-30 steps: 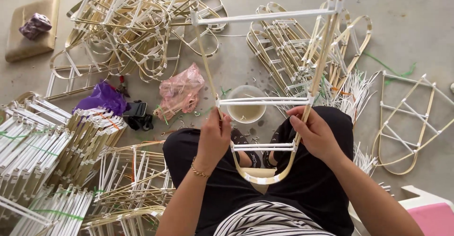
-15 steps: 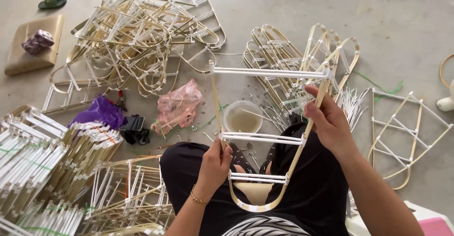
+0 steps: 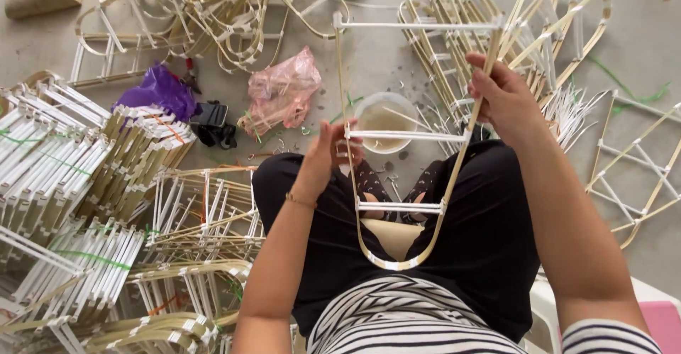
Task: The recorder is assembling wooden or bamboo structures, dipping stick ends into a liquid adhesive and using shears to trim components.
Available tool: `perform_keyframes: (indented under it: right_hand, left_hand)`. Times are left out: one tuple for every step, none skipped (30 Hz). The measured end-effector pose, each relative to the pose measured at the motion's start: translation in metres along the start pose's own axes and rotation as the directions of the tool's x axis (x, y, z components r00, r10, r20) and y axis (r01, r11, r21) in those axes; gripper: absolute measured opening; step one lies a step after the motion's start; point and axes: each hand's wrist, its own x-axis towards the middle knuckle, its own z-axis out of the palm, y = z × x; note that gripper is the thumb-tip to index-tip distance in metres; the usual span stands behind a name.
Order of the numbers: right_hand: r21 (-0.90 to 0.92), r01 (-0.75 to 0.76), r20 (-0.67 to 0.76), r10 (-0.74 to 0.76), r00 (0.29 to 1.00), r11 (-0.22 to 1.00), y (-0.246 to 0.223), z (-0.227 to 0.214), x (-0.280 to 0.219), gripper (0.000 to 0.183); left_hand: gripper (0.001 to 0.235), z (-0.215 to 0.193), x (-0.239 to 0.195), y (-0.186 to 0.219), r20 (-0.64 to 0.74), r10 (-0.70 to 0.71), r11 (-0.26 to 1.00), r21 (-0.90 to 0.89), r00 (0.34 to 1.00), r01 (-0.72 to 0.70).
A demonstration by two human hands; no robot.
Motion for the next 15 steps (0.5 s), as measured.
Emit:
perform_keyframes:
  right_hand:
    - [0.011, -0.032, 0.02, 0.032, 0.999, 0.999, 0.003, 0.003, 0.006, 0.038]
    - [0.013, -0.046, 0.02, 0.046, 0.999, 0.999, 0.006, 0.004, 0.011, 0.038]
    - [-0.008, -0.049, 0.022, 0.049, 0.999, 0.999, 0.008, 0.006, 0.015, 0.038]
    - [-0.033, -0.042, 0.025, 0.042, 0.999, 0.999, 0.009, 0.009, 0.023, 0.038]
    - [-0.035, -0.045, 0.026, 0.046, 0.999, 0.998, 0.015, 0.009, 0.028, 0.038]
    - [-0.029, -0.047, 0.015, 0.047, 0.999, 0.998, 0.021, 0.008, 0.034, 0.037]
    - [-0.024, -0.048, 0.005, 0.048, 0.999, 0.999, 0.027, 0.007, 0.04, 0.037]
    - [-0.026, -0.047, 0.01, 0.047, 0.999, 0.999, 0.034, 0.008, 0.042, 0.037]
    - [-0.067, -0.028, -0.025, 0.026, 0.999, 0.997, 0.04, 0.008, 0.043, 0.038]
    - [-0.11, -0.002, -0.054, -0.004, 0.999, 0.994, 0.042, 0.008, 0.049, 0.039]
    - [-0.113, 0.008, -0.045, -0.013, 0.999, 0.994, 0.043, 0.01, 0.048, 0.039]
    - [-0.15, 0.011, -0.062, -0.02, 0.998, 0.989, 0.044, 0.012, 0.045, 0.04]
    - [-0.186, 0.012, -0.08, -0.028, 0.996, 0.982, 0.046, 0.013, 0.042, 0.042]
    - [-0.191, 0.023, -0.08, -0.039, 0.996, 0.981, 0.044, 0.015, 0.038, 0.042]
    - [-0.195, 0.044, -0.109, -0.066, 0.992, 0.98, 0.041, 0.017, 0.033, 0.044]
  left_hand:
    - [0.069, 0.003, 0.006, 0.011, -0.03, 0.012, 0.999, -0.041, 0.999, -0.013]
    - [0.069, 0.0, 0.014, 0.011, -0.037, 0.001, 0.999, -0.045, 0.999, -0.003]
    - [0.061, -0.002, 0.022, 0.011, -0.075, -0.015, 0.996, 0.085, 0.997, 0.022]
    - [0.053, -0.006, 0.033, 0.013, -0.109, -0.019, 0.976, 0.214, 0.994, 0.042]
    - [0.053, -0.008, 0.036, 0.01, -0.111, -0.021, 0.977, 0.211, 0.994, 0.044]
    - [0.05, -0.009, 0.041, 0.007, -0.131, -0.001, 0.97, 0.242, 0.991, 0.033]
    - [0.047, -0.01, 0.045, 0.004, -0.15, 0.018, 0.962, 0.273, 0.989, 0.024]
    - [0.047, -0.016, 0.048, -0.006, -0.153, 0.022, 0.962, 0.272, 0.988, 0.02]
    - [0.046, -0.022, 0.052, -0.015, -0.154, 0.009, 0.975, 0.222, 0.988, 0.026]
    - [0.044, -0.028, 0.06, -0.021, -0.152, 0.005, 0.985, 0.174, 0.988, 0.022]
    - [0.044, -0.028, 0.06, -0.023, -0.155, 0.018, 0.984, 0.175, 0.988, 0.01]
    - [0.043, -0.028, 0.06, -0.027, -0.154, 0.007, 0.989, 0.147, 0.988, 0.016]
    - [0.042, -0.027, 0.06, -0.03, -0.153, -0.003, 0.993, 0.118, 0.988, 0.021]
    - [0.042, -0.024, 0.056, -0.027, -0.146, 0.007, 0.993, 0.118, 0.989, 0.01]
    - [0.041, -0.02, 0.052, -0.024, -0.138, 0.046, 0.992, 0.119, 0.989, -0.03]
